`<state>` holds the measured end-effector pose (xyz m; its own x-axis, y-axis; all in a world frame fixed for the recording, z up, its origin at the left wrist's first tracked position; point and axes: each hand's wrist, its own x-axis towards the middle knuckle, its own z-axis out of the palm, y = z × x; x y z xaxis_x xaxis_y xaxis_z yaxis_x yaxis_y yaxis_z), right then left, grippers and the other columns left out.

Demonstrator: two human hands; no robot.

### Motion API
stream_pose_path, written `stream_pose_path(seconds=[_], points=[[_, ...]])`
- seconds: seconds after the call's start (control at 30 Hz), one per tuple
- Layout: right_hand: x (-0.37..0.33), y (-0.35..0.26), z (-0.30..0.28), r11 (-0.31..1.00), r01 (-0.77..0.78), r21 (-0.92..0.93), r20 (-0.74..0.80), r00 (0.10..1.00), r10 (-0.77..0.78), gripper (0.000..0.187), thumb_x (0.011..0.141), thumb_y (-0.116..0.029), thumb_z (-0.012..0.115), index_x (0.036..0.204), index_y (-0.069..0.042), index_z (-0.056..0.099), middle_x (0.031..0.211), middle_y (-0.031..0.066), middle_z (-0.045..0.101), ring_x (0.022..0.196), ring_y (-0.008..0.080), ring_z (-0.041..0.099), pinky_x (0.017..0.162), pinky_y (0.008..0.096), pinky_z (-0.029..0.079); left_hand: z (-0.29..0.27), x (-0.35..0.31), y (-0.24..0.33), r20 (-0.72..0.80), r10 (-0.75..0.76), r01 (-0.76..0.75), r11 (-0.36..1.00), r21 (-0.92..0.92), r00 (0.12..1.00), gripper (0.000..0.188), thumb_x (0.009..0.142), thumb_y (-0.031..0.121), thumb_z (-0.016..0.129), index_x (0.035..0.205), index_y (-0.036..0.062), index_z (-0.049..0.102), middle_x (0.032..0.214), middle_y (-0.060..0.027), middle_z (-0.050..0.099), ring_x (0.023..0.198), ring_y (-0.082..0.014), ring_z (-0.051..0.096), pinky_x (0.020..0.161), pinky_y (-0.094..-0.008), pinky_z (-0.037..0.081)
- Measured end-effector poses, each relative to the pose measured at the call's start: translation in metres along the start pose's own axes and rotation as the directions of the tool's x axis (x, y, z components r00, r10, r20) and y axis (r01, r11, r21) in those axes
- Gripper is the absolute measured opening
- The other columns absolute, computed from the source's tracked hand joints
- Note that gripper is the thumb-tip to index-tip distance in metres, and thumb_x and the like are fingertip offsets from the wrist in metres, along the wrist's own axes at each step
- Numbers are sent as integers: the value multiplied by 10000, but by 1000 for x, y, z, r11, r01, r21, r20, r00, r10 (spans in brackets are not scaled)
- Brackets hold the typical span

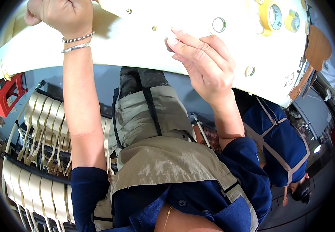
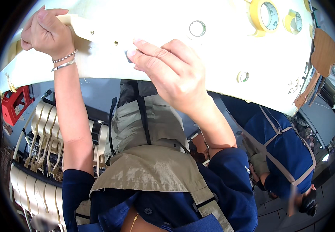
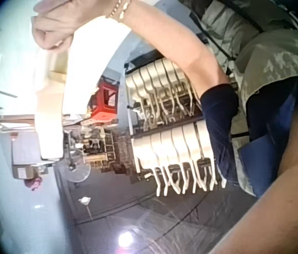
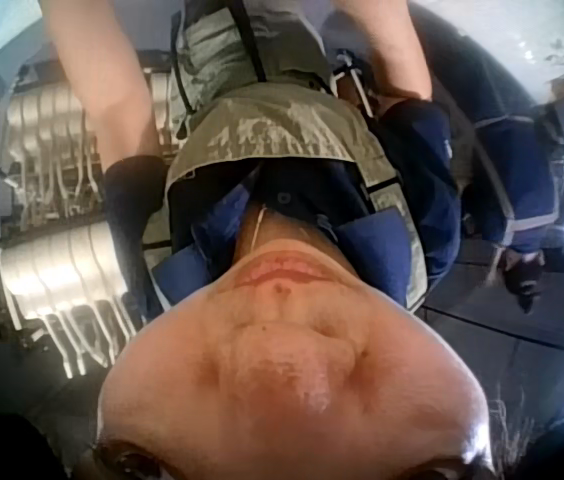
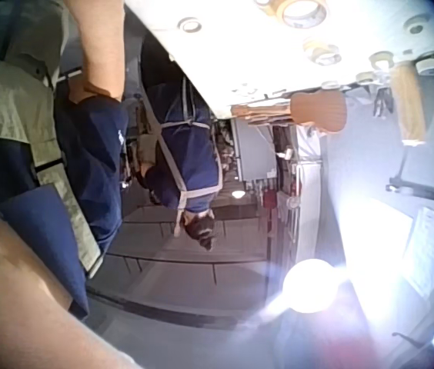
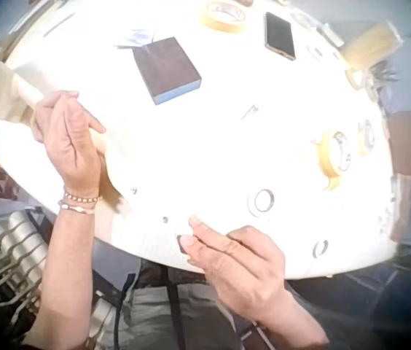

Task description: The person uses a sanding block to smooth the edges and surfaces of a light-colored wooden chair component. They rotate the piece to access different angles and then place it on a rack before picking up another similar component to continue the sanding process.

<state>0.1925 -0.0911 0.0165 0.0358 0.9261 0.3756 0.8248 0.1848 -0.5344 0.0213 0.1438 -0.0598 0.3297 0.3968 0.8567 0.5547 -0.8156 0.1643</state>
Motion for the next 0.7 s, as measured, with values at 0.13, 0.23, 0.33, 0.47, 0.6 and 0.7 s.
stream_pose_path(seconds=[0.13, 0.23, 0.33, 0.47, 0.6, 0.7], points=[[-2, 2, -5, 978, -98, 187, -17, 995, 103, 214, 675, -37, 724, 885, -54, 686, 957, 83, 685, 624, 139, 563, 533, 220, 447, 0, 0, 4, 6, -18, 17, 1000, 16, 1000, 549, 968, 296, 353, 513, 217, 651, 664, 80, 634, 802, -118, 498, 761, -377, 230], [-9, 6, -11, 847, -319, 425, -32, 930, 366, 193, 782, -44, 659, 975, -43, 666, 1015, 117, 667, 695, 125, 598, 588, 213, 463, 1, 0, 7, 4, -49, 49, 998, 37, 999, 536, 963, 288, 361, 521, 218, 656, 687, 80, 639, 836, -117, 490, 765, -376, 227], [-10, 17, -19, 643, -437, 628, 7, 830, 557, 213, 878, -104, 579, 1062, -7, 624, 1045, 137, 649, 723, 110, 601, 613, 214, 465, 2, -1, 8, -14, -53, 53, 998, 44, 999, 523, 961, 287, 368, 530, 223, 657, 693, 87, 635, 842, -110, 483, 765, -372, 224], [6, 58, -35, 555, -461, 693, 20, 781, 624, 313, 920, -184, 536, 1143, 33, 564, 1051, 166, 630, 742, 145, 594, 634, 243, 467, -1, 3, 11, 45, -33, 32, 999, 34, 998, 515, 960, 279, 372, 514, 243, 626, 666, 112, 612, 779, -89, 486, 760, -364, 217], [55, 103, -56, 678, -455, 578, -174, 742, 647, 273, 928, -184, 522, 1125, 4, 540, 890, 52, 606, 651, 62, 525, 532, 179, 416, -8, 23, 43, 50, -95, 92, 994, 62, 994, 417, 935, 191, 426, 535, 157, 540, 662, 8, 555, 824, -170, 507, 792, -352, 258], [86, 148, -70, 811, -475, 343, -263, 780, 568, 274, 925, -184, 537, 1119, 8, 562, 971, 60, 614, 710, 70, 550, 638, 203, 455, -14, 22, 44, -12, -102, 103, 994, 46, 995, 353, 897, 131, 478, 545, 110, 502, 664, -49, 532, 840, -227, 508, 800, -353, 276]])
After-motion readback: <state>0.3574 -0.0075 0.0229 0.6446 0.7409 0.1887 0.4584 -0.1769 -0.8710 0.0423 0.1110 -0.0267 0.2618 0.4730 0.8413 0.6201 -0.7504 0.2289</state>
